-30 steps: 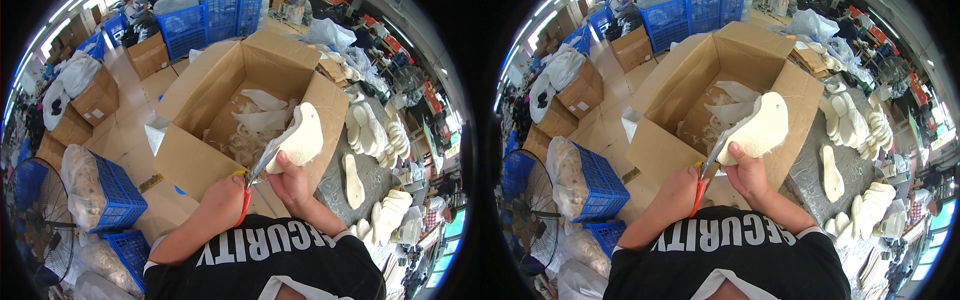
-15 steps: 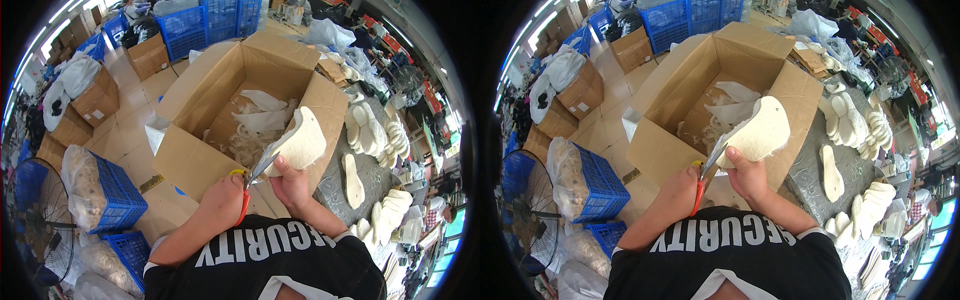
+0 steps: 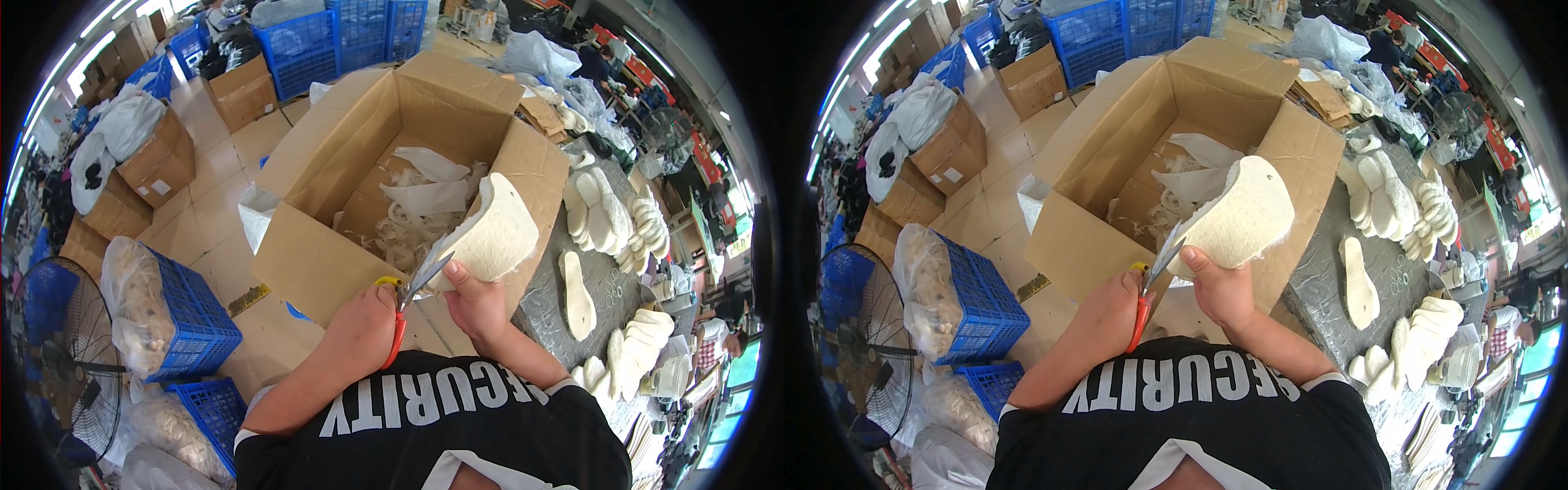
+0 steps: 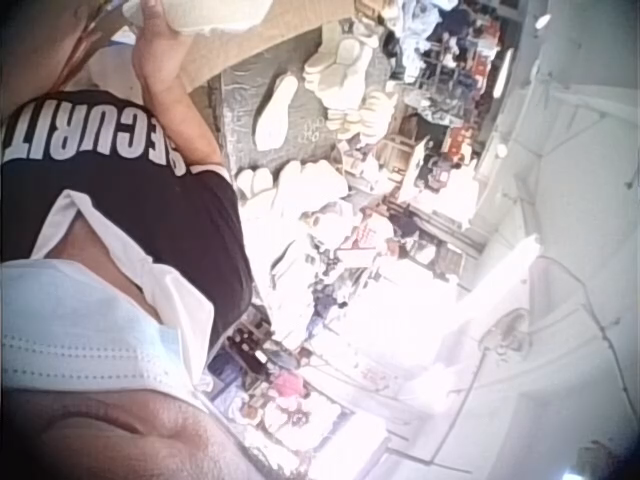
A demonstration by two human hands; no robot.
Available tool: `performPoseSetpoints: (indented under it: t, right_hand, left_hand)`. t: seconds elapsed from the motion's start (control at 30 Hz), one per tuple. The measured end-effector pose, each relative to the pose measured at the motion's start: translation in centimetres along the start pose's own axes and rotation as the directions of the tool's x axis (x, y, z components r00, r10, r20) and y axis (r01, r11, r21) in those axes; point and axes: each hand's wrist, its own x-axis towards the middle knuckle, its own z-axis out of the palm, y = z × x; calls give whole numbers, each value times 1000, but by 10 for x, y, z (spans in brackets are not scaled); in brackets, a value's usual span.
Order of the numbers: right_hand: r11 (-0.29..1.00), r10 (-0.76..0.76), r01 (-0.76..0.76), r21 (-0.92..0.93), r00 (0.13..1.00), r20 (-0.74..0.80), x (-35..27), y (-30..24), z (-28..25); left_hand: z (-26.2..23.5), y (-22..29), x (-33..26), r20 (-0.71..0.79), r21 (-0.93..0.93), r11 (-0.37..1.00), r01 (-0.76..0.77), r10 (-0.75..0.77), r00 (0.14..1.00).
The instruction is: Trimming excess material from fuzzy insoles using scissors, bundling them with rubber bands, and writing on a batch slip.
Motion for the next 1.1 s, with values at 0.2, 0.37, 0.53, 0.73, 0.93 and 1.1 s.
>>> performPoseSetpoints:
  t: [0.2, 0.37, 0.53, 0.73, 0.93, 1.1]
  right_hand:
    - [1000, -5, 4, 22, 1000, 22, -2, -3, 3]
    - [989, -40, 37, -144, 999, -23, -1, -2, 4]
    - [917, -128, 121, -381, 992, 9, -2, 1, 0]
    - [945, -4, 13, -327, 1000, 28, -5, -1, -3]
    - [931, -100, 105, -349, 994, 33, -4, -3, -1]
    - [862, -129, 157, -481, 987, 92, -4, -7, 0]
  left_hand:
    - [-4, -2, -3, 98, -45, 999, 18, -14, 995]
    - [-15, 3, 1, 185, -119, 990, 68, -46, 982]
    - [-11, 0, 1, 89, -144, 989, 39, -26, 996]
    - [-3, -6, 0, 102, -115, 992, 45, -33, 994]
    - [-6, -6, 0, 151, -137, 990, 34, -13, 988]
    - [-9, -2, 5, 148, -142, 989, 49, -27, 989]
